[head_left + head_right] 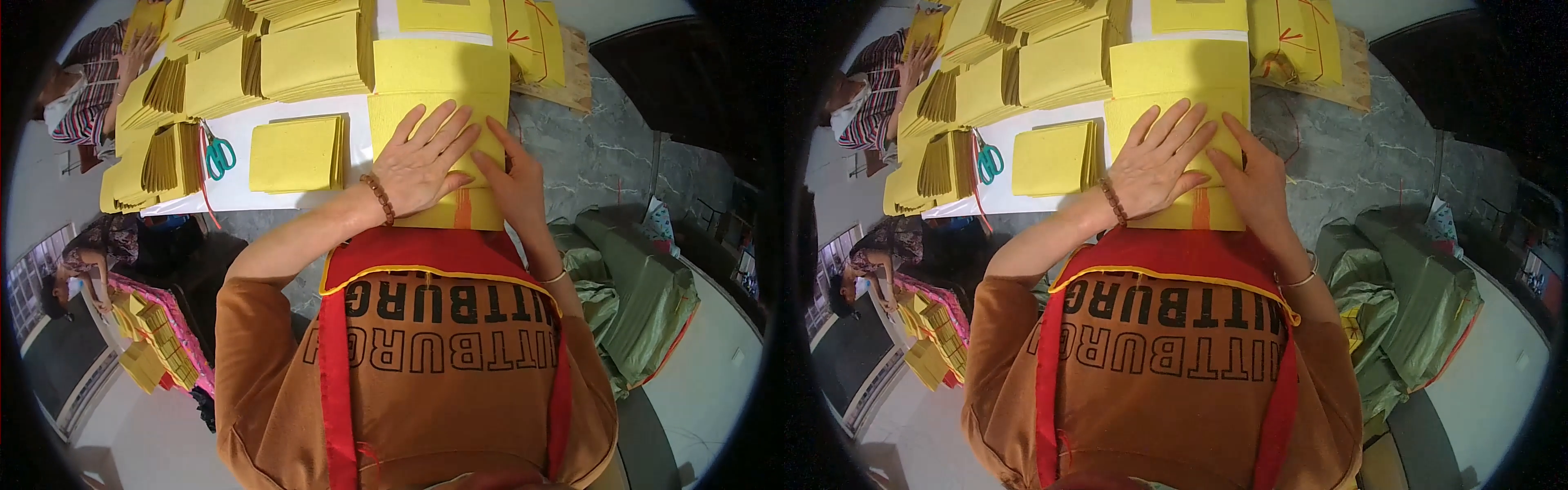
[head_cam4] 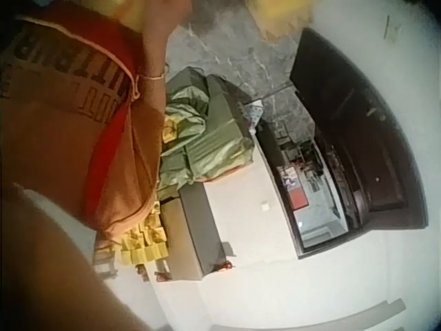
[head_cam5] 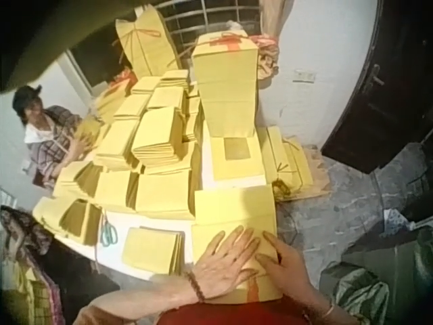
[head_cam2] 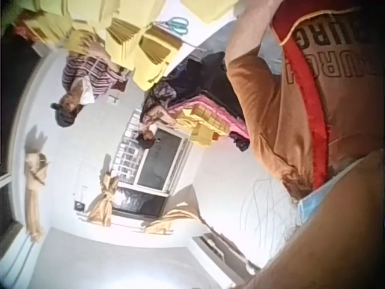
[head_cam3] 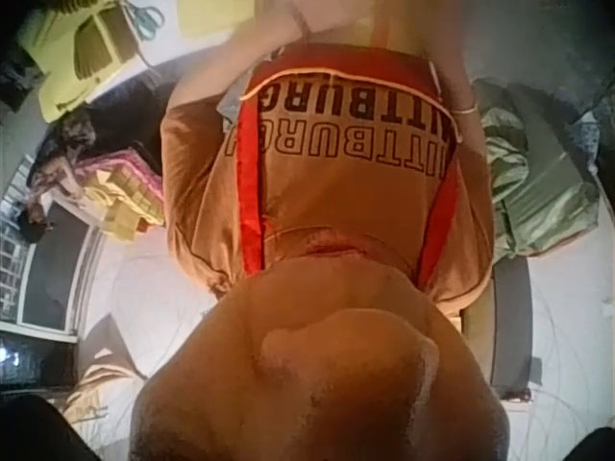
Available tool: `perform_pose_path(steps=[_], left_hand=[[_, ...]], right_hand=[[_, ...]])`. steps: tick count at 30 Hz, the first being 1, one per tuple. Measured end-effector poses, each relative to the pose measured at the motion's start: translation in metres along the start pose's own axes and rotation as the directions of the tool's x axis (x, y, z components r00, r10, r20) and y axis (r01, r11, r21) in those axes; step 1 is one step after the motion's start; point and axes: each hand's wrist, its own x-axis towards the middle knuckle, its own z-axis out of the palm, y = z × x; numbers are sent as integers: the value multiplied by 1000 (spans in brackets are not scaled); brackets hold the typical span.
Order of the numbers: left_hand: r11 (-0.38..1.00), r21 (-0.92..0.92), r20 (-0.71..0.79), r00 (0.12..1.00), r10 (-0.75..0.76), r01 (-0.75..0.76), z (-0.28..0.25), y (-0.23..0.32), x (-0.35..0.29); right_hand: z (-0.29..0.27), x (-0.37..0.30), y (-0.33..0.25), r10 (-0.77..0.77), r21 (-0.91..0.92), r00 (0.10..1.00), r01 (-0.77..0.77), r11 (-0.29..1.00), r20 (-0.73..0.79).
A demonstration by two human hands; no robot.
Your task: Folding and stacking yellow joss paper on a table.
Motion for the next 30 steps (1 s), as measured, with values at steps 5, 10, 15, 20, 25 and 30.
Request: perform_pose_path(steps=[5,10,15,20,25,30], left_hand=[[1000,-18,17,1000,-10,11,3,-4,2],[1000,-20,39,999,2,-1,2,-5,1],[981,-160,-65,993,97,-106,-9,-9,-6],[994,22,-58,993,107,-106,-14,6,-14],[946,315,-60,993,106,-81,-13,22,-12],[983,185,-151,988,24,4,-12,17,-13]], right_hand=[[-9,-24,-13,-276,-468,961,243,849,-1],[-14,-43,9,-440,-551,857,510,660,268],[-10,-51,23,-450,-490,867,493,719,212],[-11,-49,17,-437,-449,874,485,751,213],[-28,-39,18,-306,-94,919,337,937,249],[-25,-34,7,-200,187,976,212,959,-82]])
